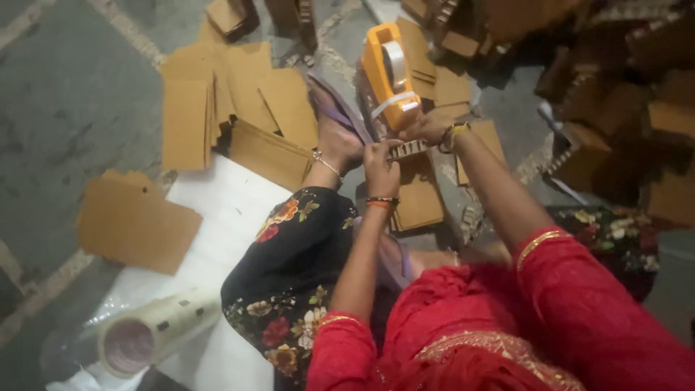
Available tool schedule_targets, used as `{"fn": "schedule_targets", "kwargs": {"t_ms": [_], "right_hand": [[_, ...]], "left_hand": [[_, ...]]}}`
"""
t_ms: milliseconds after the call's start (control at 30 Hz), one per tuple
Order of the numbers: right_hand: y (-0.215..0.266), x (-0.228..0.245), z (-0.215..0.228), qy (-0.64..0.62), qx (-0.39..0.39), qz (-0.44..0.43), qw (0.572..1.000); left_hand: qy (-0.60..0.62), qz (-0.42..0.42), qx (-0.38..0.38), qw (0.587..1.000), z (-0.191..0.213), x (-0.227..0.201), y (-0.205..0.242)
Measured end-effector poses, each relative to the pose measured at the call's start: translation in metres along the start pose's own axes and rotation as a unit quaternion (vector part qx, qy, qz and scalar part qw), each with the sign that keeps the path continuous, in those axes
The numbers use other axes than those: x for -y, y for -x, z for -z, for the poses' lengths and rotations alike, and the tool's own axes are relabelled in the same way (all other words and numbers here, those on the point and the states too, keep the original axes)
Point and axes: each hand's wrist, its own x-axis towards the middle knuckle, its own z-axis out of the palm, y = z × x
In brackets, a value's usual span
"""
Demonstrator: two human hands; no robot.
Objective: The person sits on the floor and assembles small cardboard boxes by folding the flaps and securing them with clear packing tape. They use a handheld tape dispenser to apply tape to the seams of the boxes and place the finished units into a pile.
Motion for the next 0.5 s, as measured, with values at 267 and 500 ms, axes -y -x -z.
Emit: {"fn": "schedule_targets", "kwargs": {"t_ms": [267,500], "right_hand": [[0.146,-0.003,-0.004,-0.185,-0.052,-0.107,0.975],[0.233,-0.072,0.036,-0.358,-0.084,0.207,0.906]], "left_hand": [[-0.008,-0.157,0.114,0.981,-0.009,-0.039,0.031],[0.176,-0.081,0.096,0.976,-0.048,-0.078,0.063]]}}
